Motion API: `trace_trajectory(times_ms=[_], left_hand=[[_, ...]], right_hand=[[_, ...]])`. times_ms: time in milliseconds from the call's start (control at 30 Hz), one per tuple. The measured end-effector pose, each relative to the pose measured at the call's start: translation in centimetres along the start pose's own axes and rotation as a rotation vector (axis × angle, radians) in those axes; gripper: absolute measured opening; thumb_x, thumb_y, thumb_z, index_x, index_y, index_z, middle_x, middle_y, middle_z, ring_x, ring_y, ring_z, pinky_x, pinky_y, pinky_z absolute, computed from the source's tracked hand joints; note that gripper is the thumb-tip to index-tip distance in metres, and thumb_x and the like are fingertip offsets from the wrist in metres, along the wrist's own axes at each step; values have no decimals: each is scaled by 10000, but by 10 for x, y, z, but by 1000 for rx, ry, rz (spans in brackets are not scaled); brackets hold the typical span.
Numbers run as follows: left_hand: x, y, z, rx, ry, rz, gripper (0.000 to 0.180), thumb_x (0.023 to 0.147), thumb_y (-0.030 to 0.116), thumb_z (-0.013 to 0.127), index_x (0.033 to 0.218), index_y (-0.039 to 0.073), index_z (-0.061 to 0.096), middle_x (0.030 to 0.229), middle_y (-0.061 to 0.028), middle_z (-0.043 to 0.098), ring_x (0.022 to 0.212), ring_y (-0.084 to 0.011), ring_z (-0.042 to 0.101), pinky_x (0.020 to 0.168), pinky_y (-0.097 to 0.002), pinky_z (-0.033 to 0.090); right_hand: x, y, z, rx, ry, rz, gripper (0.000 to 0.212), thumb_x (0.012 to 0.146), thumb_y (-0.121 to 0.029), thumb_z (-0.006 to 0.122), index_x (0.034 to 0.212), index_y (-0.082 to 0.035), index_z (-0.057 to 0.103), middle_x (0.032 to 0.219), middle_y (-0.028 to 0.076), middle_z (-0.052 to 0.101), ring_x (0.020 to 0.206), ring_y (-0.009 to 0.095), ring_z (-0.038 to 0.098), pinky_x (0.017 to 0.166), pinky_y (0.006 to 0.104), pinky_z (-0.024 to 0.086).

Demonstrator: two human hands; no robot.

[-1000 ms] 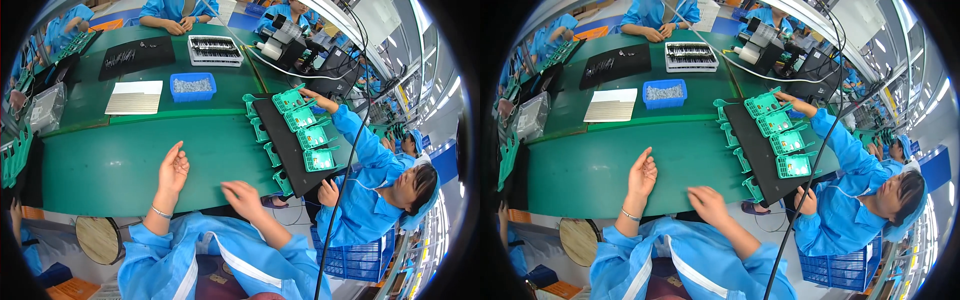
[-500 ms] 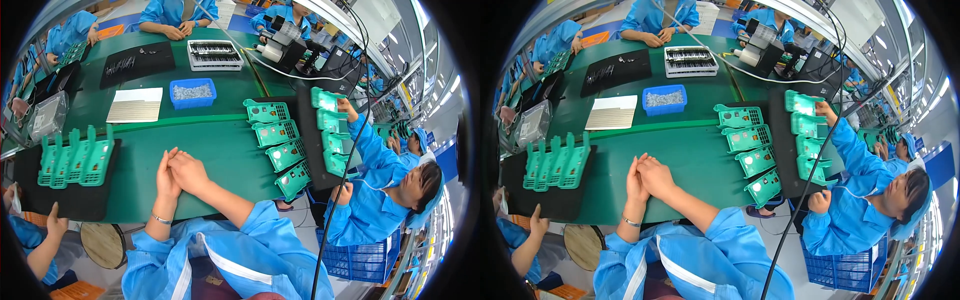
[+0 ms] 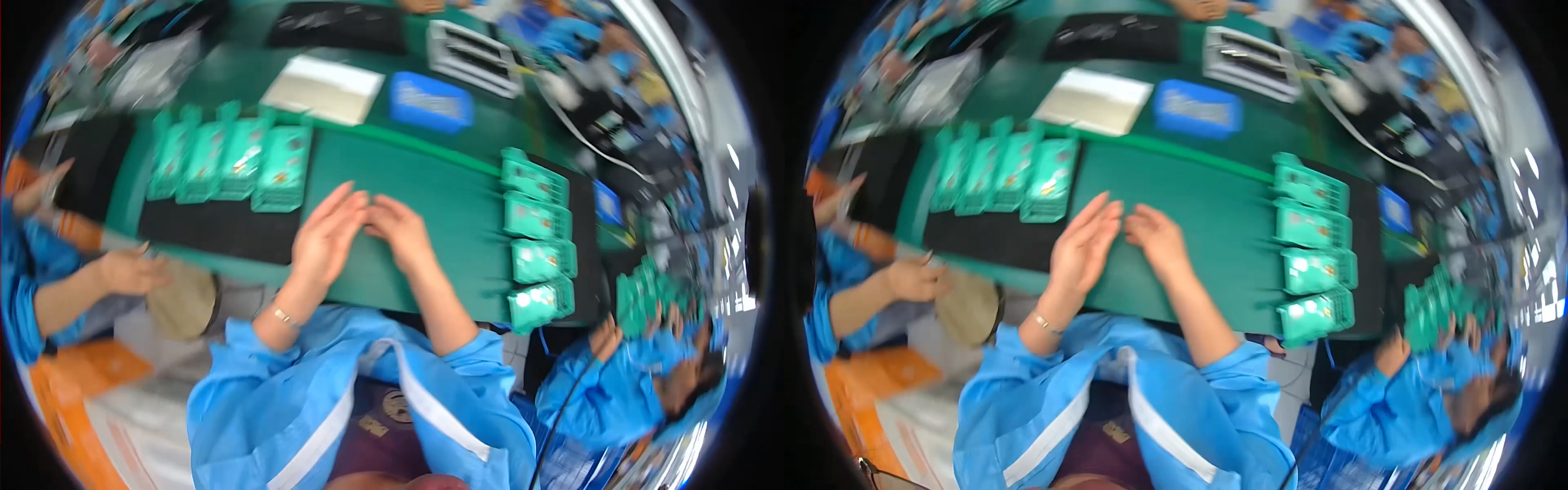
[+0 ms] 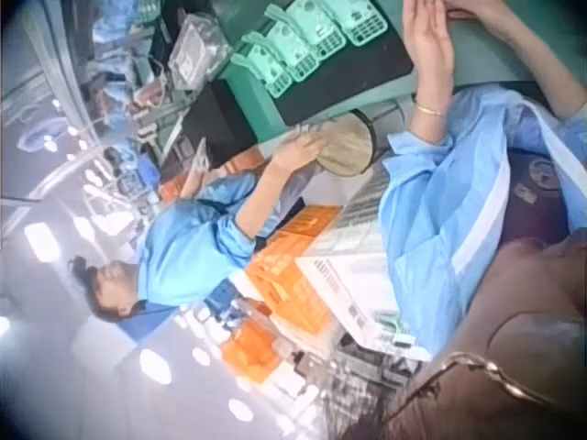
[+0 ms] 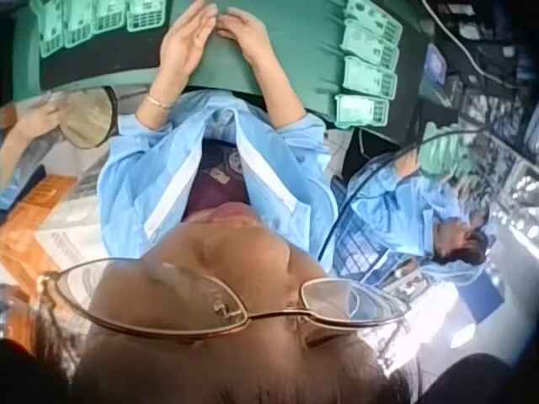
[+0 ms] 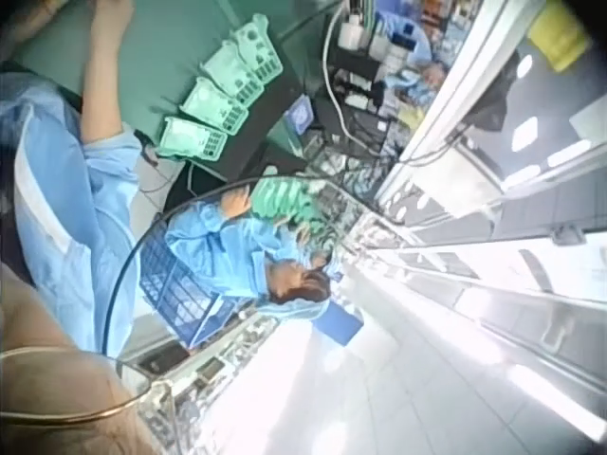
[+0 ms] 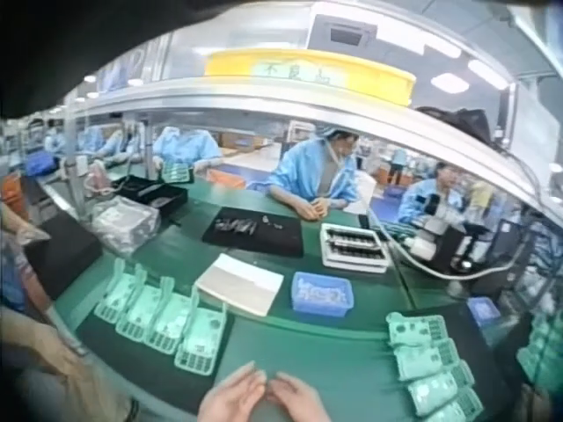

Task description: The person assembles electronic components by hand, placing small electronic components into green plastic housings on an assembly line.

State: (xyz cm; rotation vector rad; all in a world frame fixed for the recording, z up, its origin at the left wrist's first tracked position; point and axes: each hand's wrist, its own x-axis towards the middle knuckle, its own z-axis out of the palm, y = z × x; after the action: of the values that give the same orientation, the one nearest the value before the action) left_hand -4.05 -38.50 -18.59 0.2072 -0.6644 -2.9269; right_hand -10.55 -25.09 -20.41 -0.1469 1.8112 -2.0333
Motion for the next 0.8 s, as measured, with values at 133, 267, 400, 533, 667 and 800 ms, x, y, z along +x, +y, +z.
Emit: trace_trajectory(times_ms=[133, 267, 400, 533, 667, 800], left_hand=[[-28, 22, -13, -25, -88, -12, 370, 936, 152, 467, 1259, -22, 418, 1051, -112, 596, 895, -144, 605, 776, -234, 512], [-51, 56, -19, 4, 66, 102, 345, 942, 158, 444, 1225, -40, 439, 1038, -115, 591, 904, -145, 594, 801, -248, 503], [-66, 73, -24, -27, 88, 176, 375, 934, 95, 408, 1280, -49, 388, 1174, -166, 525, 1072, -203, 532, 927, -300, 441], [-71, 76, -34, 31, 100, 147, 355, 933, 112, 446, 1255, -34, 417, 1138, -151, 552, 1015, -180, 565, 876, -280, 479], [-70, 76, -32, -9, 110, 112, 333, 944, 162, 444, 1210, -39, 447, 1110, -147, 569, 984, -174, 584, 848, -275, 501], [-64, 82, -32, -154, 84, 47, 435, 970, 289, 366, 1251, -41, 404, 1192, -178, 514, 1086, -235, 537, 932, -350, 458]], right_hand=[[8, -11, 48, 61, -145, 91, 645, 818, -121, 587, 1326, 107, 261, 1204, 208, 506, 1048, 238, 551, 852, 306, 472], [30, -7, 90, 73, -144, 137, 731, 764, -80, 622, 1351, 87, 221, 1330, 259, 371, 1062, 244, 521, 819, 289, 468], [45, -15, 104, 28, -79, 181, 732, 757, -89, 611, 1360, 66, 225, 1119, 169, 520, 823, 174, 565, 699, 292, 487], [70, -6, 106, 67, -61, 340, 571, 784, -109, 603, 1277, 54, 366, 855, 70, 552, 686, 139, 553, 557, 264, 460], [70, -1, 108, -78, -16, 253, 398, 799, -117, 611, 1146, 35, 489, 725, 31, 547, 534, 116, 509, 429, 242, 395], [40, -10, 69, -99, 61, 213, 419, 791, -108, 615, 1142, 77, 481, 739, 74, 578, 570, 129, 562, 468, 247, 466]])
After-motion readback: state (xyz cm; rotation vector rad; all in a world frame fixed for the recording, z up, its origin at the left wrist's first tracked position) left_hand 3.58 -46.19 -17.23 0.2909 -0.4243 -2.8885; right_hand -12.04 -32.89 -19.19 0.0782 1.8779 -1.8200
